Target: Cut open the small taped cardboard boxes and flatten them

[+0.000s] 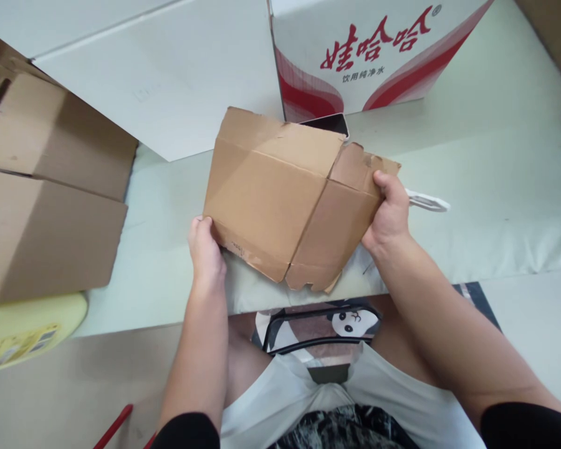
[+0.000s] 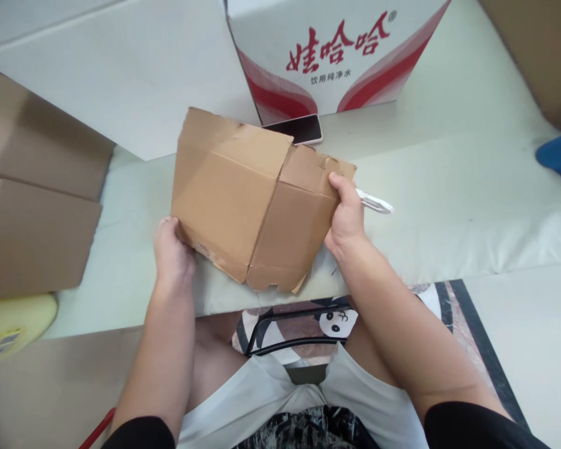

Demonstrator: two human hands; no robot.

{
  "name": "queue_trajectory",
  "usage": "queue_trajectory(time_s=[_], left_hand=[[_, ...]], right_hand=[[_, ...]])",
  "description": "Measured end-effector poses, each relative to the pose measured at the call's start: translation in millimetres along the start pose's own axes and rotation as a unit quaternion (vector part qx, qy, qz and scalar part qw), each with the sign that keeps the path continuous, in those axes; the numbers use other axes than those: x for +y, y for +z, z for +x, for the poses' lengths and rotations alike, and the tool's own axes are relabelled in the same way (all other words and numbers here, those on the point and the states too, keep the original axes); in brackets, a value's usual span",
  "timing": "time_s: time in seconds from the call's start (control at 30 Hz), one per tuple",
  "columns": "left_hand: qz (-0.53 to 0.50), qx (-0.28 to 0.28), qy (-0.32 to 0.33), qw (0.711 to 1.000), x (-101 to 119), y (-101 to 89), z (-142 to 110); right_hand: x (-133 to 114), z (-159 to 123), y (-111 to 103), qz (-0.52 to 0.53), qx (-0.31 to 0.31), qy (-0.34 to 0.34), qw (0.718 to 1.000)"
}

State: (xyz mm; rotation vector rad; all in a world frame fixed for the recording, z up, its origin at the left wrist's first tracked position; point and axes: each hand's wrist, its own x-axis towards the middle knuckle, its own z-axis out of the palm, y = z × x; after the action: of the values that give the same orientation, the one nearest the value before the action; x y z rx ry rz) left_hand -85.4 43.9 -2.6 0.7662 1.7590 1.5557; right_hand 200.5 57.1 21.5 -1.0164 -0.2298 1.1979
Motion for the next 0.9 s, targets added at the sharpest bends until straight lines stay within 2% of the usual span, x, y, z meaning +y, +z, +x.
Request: queue_trajectory(time_s=[0.9], left_hand=[[0.028, 0.004, 0.006, 1.000, -2.5, 1.2, -1.4]], right_hand=[[3.8, 4.4, -8.2, -0.028, -0.033, 0.004, 0.999]])
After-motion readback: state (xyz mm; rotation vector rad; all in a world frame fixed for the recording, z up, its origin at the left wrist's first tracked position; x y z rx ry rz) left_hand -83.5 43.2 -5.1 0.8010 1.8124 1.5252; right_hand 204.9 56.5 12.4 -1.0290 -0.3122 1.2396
